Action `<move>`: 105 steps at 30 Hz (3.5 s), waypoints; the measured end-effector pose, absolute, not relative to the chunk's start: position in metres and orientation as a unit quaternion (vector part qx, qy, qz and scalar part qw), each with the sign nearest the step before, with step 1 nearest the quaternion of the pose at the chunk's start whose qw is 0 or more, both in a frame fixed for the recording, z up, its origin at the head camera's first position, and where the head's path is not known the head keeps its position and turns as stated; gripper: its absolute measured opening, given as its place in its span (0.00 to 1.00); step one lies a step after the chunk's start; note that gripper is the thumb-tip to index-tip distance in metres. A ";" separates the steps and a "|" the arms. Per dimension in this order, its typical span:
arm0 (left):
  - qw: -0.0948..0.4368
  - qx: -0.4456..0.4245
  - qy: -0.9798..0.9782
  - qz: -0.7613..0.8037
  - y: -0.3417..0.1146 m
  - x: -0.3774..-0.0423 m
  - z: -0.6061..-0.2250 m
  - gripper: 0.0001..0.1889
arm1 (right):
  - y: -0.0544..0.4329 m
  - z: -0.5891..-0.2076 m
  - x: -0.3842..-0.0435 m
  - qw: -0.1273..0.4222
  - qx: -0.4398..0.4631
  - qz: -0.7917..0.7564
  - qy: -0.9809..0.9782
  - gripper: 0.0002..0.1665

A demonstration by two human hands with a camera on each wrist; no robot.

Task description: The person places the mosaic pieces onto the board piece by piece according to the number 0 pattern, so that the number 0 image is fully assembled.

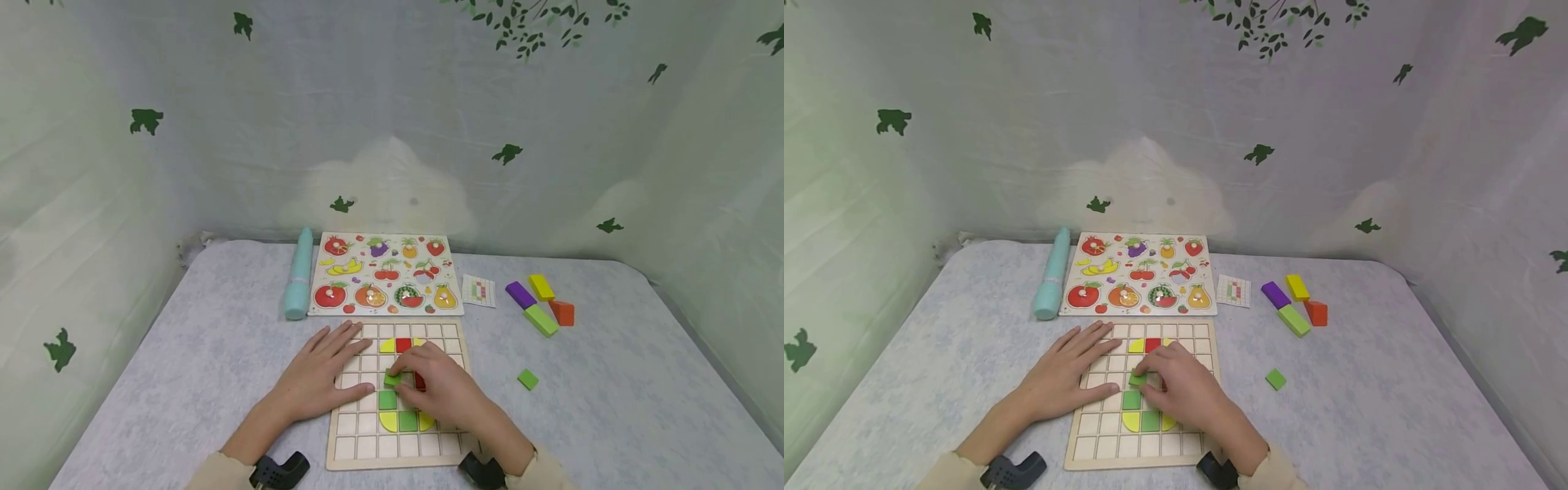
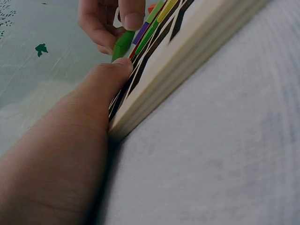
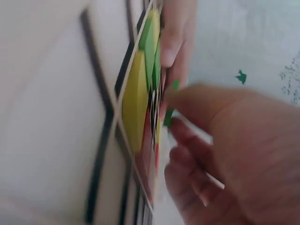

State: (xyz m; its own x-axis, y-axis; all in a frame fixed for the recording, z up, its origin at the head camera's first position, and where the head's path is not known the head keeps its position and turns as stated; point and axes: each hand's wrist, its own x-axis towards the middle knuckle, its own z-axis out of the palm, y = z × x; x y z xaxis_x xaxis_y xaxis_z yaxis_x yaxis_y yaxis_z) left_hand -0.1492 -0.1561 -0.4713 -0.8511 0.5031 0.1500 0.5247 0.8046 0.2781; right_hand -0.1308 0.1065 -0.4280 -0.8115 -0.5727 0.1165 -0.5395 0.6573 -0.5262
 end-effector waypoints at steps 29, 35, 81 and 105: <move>0.031 -0.266 -0.950 -0.160 -0.156 -0.149 -0.472 0.45 | 0.220 -0.393 -0.149 0.025 -0.198 -0.240 0.950 0.18; 0.029 -0.262 -0.952 -0.156 -0.155 -0.149 -0.472 0.45 | 0.264 -0.392 -0.155 0.062 -0.187 -0.271 0.942 0.18; 0.020 -0.264 -0.951 -0.157 -0.156 -0.148 -0.472 0.45 | 0.181 -0.399 -0.174 0.127 -0.277 -0.298 0.905 0.14; 0.031 -0.270 -0.950 -0.152 -0.154 -0.149 -0.472 0.44 | 0.097 -0.413 -0.172 0.107 -0.335 -0.235 0.906 0.16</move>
